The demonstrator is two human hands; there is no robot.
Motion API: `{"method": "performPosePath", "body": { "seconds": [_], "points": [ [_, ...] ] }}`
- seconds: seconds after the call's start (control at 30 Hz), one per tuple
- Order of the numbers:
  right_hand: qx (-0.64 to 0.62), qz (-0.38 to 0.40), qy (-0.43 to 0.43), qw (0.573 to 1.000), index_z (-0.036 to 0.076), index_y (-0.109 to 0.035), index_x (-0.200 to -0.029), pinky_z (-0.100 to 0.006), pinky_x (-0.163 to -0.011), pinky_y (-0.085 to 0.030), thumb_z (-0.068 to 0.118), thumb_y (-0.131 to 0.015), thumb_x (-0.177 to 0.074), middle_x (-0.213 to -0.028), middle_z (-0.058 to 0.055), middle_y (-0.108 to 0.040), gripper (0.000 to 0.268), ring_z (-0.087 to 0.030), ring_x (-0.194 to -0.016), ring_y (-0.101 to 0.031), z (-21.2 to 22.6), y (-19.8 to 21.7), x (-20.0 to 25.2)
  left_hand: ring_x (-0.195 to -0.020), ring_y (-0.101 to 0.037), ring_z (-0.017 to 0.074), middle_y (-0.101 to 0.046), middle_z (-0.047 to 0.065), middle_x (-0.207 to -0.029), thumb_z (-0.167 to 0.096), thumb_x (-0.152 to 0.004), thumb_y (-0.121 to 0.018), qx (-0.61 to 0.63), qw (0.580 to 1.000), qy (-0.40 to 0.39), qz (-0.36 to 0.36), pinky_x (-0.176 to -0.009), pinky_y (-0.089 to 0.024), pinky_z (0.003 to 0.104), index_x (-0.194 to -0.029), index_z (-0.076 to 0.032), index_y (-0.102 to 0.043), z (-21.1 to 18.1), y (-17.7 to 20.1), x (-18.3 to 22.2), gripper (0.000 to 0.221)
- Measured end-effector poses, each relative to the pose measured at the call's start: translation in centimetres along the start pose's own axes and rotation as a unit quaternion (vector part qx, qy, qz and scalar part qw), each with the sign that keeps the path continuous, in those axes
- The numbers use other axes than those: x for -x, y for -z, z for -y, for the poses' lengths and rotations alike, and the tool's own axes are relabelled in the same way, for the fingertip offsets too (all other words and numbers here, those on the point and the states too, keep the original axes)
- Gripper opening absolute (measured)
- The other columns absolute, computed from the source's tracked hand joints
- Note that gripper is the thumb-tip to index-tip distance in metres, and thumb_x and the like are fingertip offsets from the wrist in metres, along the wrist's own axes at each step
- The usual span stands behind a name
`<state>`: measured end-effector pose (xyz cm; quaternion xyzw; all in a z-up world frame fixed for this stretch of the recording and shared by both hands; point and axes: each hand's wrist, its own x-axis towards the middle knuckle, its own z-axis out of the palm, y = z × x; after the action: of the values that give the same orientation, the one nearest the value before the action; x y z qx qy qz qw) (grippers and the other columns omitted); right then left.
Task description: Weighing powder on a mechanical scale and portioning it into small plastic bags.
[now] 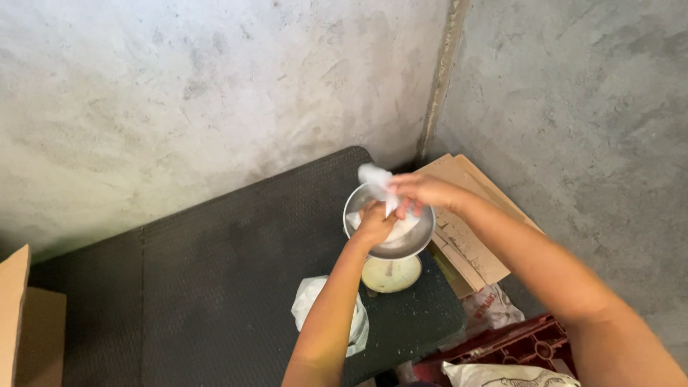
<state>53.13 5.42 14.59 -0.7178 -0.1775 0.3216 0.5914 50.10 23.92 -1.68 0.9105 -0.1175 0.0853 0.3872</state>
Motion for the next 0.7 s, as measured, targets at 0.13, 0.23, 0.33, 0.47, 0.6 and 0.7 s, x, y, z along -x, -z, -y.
{"method": "performPosePath", "body": {
  "seconds": [0.13, 0.23, 0.33, 0.47, 0.6, 0.7],
  "points": [
    [0.545, -0.051, 0.162, 0.821, 0.012, -0.073, -0.131, -0.045, -0.071, -0.051, 0.048, -0.076, -0.093, -0.110, -0.020, -0.071, 0.052, -0.026, -0.086, -0.069, -0.5, 0.7, 0.5, -0.121, -0.051, 0.0382, -0.063, 0.020, -0.121, -0.032, -0.095, -0.068, 0.002, 1.000, 0.013, -0.021, -0.106, -0.035, 0.051, -0.125, -0.013, -0.070, -0.9, 1.5, 0.6, 0.036],
    [0.461, 0.094, -0.033, 0.882, 0.001, -0.082, -0.104, -0.032, -0.062, -0.046, 0.047, -0.071, -0.097, -0.087, -0.017, -0.080, 0.048, -0.018, -0.066, -0.060, -0.8, 1.4, 0.5, -0.119, -0.057, 0.0346, -0.070, 0.015, -0.115, -0.034, -0.093, -0.069, 0.001, 0.999, 0.037, -0.002, -0.106, -0.037, 0.051, -0.117, -0.012, -0.070, -2.8, 2.6, 0.8, 0.033],
    [-0.059, 0.103, 0.064, 0.991, 0.001, -0.075, -0.120, -0.028, -0.076, -0.061, 0.028, -0.076, -0.096, -0.098, -0.009, -0.079, 0.035, -0.013, -0.083, -0.074, -1.0, 0.1, 0.3, -0.108, -0.062, 0.0372, -0.069, 0.017, -0.109, -0.022, -0.084, -0.071, -0.002, 0.999, 0.011, -0.032, -0.101, -0.043, 0.049, -0.114, -0.011, -0.071, -2.2, 1.7, 1.0, 0.032],
    [0.057, 0.025, 0.074, 0.995, 0.012, -0.074, -0.123, -0.025, -0.059, -0.046, 0.026, -0.072, -0.092, -0.102, 0.002, -0.079, 0.034, -0.007, -0.071, -0.061, -1.5, -1.9, -0.1, -0.105, -0.068, 0.0343, -0.074, 0.012, -0.103, -0.020, -0.092, -0.067, 0.033, 0.997, -0.015, -0.069, -0.095, -0.048, 0.048, -0.098, -0.013, -0.074, -3.3, 2.1, 1.6, 0.012],
    [0.080, 0.004, 0.205, 0.975, 0.006, -0.072, -0.123, -0.028, -0.073, -0.058, 0.023, -0.077, -0.091, -0.101, -0.002, -0.077, 0.037, -0.008, -0.084, -0.069, -2.9, -3.2, -0.4, -0.107, -0.067, 0.0360, -0.076, 0.013, -0.106, -0.017, -0.095, -0.062, -0.010, 0.995, -0.043, -0.086, -0.095, -0.044, 0.053, -0.101, -0.012, -0.074, -0.3, -0.6, 0.9, 0.014],
    [0.110, 0.010, 0.233, 0.966, 0.005, -0.072, -0.120, -0.027, -0.081, -0.058, 0.022, -0.080, -0.090, -0.102, -0.002, -0.076, 0.035, -0.008, -0.092, -0.069, -2.5, -4.2, 0.3, -0.107, -0.063, 0.0412, -0.073, 0.016, -0.112, -0.011, -0.093, -0.057, 0.033, 0.987, -0.069, -0.139, -0.095, -0.045, 0.053, -0.115, -0.009, -0.069, -0.6, -0.6, 1.4, 0.025]
  ]
}}
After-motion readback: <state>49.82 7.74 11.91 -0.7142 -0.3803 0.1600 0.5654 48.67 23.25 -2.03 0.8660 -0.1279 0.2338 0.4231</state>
